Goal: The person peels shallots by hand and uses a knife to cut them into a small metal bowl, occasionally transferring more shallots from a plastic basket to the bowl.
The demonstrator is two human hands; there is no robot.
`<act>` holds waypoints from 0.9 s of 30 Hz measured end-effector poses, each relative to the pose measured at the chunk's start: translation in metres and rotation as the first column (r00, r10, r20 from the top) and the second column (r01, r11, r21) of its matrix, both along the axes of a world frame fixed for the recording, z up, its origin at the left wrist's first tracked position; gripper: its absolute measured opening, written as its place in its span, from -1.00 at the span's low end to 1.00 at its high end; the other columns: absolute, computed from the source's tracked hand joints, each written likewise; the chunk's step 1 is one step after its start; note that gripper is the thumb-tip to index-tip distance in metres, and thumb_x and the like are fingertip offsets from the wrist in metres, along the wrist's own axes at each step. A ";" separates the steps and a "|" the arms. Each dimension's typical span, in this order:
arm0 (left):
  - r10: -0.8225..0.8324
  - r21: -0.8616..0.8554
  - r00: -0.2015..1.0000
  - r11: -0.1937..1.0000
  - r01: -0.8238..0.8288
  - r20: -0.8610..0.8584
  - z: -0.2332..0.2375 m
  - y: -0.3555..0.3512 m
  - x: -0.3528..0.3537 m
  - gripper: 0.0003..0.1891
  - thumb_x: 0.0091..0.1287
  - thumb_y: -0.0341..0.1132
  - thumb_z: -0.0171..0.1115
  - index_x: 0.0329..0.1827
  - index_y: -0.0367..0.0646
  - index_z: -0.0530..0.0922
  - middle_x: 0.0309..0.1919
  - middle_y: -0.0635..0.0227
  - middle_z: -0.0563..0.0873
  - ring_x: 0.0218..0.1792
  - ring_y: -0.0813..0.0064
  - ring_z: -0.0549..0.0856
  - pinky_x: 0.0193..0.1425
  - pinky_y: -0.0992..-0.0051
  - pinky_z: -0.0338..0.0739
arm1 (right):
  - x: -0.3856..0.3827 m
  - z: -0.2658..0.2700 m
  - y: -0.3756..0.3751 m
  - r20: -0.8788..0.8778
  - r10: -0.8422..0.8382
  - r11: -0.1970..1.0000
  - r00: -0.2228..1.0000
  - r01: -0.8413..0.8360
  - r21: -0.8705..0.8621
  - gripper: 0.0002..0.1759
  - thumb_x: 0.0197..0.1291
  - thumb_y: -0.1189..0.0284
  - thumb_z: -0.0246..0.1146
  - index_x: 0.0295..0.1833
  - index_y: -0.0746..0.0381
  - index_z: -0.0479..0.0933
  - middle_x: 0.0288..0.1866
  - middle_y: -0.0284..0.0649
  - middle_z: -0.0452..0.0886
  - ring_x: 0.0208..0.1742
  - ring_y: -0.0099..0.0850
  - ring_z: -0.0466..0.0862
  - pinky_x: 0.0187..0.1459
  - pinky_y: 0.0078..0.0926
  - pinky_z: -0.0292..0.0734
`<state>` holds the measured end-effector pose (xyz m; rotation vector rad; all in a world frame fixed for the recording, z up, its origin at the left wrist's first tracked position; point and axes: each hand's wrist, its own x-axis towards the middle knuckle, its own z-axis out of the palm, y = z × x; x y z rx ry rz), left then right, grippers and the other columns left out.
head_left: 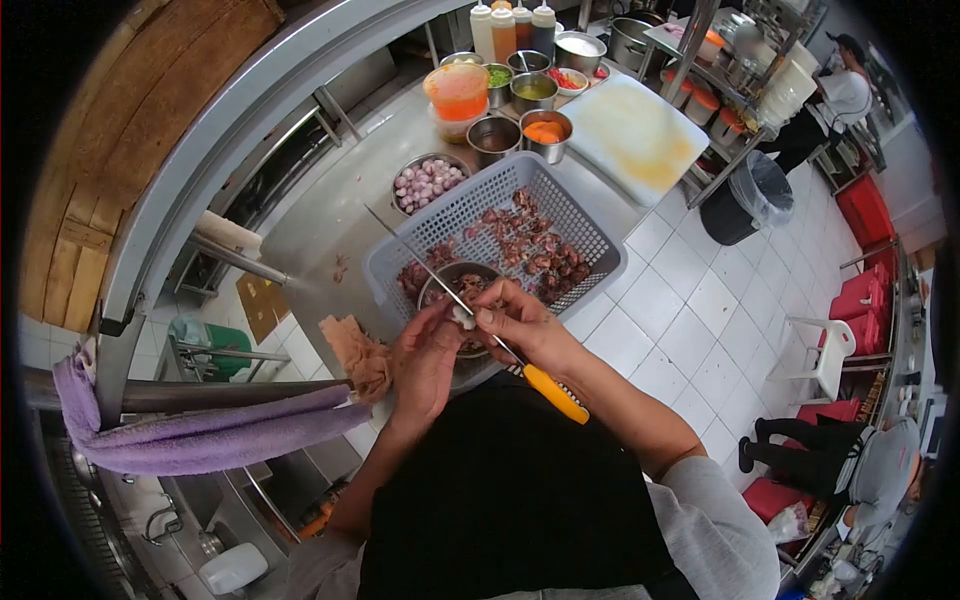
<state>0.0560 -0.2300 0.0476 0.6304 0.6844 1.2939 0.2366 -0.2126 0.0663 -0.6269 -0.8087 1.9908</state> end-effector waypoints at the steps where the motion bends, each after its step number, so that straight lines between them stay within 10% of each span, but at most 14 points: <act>1: -0.009 0.020 0.996 1.000 0.010 -0.085 -0.001 -0.001 -0.001 -0.67 0.43 -0.57 0.15 0.25 -0.34 0.51 0.12 0.17 0.64 0.13 0.37 0.64 0.28 0.32 0.56 | -0.001 0.000 0.000 0.021 -0.005 1.000 1.000 0.004 0.007 -0.72 0.37 0.24 0.33 -0.04 0.14 0.42 -0.43 -0.37 0.53 -0.53 -0.62 0.47 -0.56 -0.65 0.23; 11: -0.053 -0.054 0.998 0.997 0.055 0.046 0.006 0.005 -0.010 -0.66 0.41 -0.53 0.17 0.23 -0.28 0.47 0.08 0.18 0.66 0.08 0.37 0.67 0.05 0.36 0.60 | 0.009 -0.015 0.009 0.067 -0.020 0.985 0.998 0.031 -0.168 -0.75 0.40 0.23 0.30 -0.04 0.11 0.43 -0.43 -0.40 0.49 -0.56 -0.63 0.43 -0.59 -0.66 0.20; 16: -0.053 -0.096 0.997 0.994 0.058 0.057 0.005 0.007 -0.013 -0.67 0.43 -0.50 0.19 0.23 -0.26 0.47 0.07 0.18 0.68 0.06 0.34 0.68 0.11 0.32 0.60 | 0.007 -0.025 0.004 0.194 -0.054 0.998 0.980 0.061 -0.031 -0.52 0.36 0.28 0.34 0.30 0.15 0.39 -0.19 -0.34 0.64 -0.16 -0.62 0.57 -0.10 -0.63 0.43; 23: 0.042 -0.053 0.999 0.998 -0.042 0.007 -0.006 0.008 -0.009 -0.68 0.45 -0.51 0.19 0.24 -0.30 0.48 0.10 0.18 0.67 0.09 0.35 0.67 0.23 0.28 0.58 | 0.012 0.000 -0.014 0.228 -0.093 0.991 0.969 0.068 0.119 -0.37 0.40 0.34 0.28 0.48 0.14 0.20 -0.35 -0.43 0.47 -0.40 -0.66 0.44 -0.37 -0.67 0.30; 27: 0.072 -0.097 0.996 0.993 -0.068 0.042 -0.002 0.006 -0.007 -0.68 0.43 -0.54 0.17 0.23 -0.30 0.48 0.14 0.20 0.64 0.16 0.35 0.63 0.33 0.27 0.53 | 0.004 0.003 -0.022 0.280 -0.048 0.979 0.959 -0.010 0.204 -0.32 0.32 0.49 0.34 0.48 0.16 0.21 -0.17 -0.44 0.50 -0.11 -0.70 0.45 -0.09 -0.70 0.35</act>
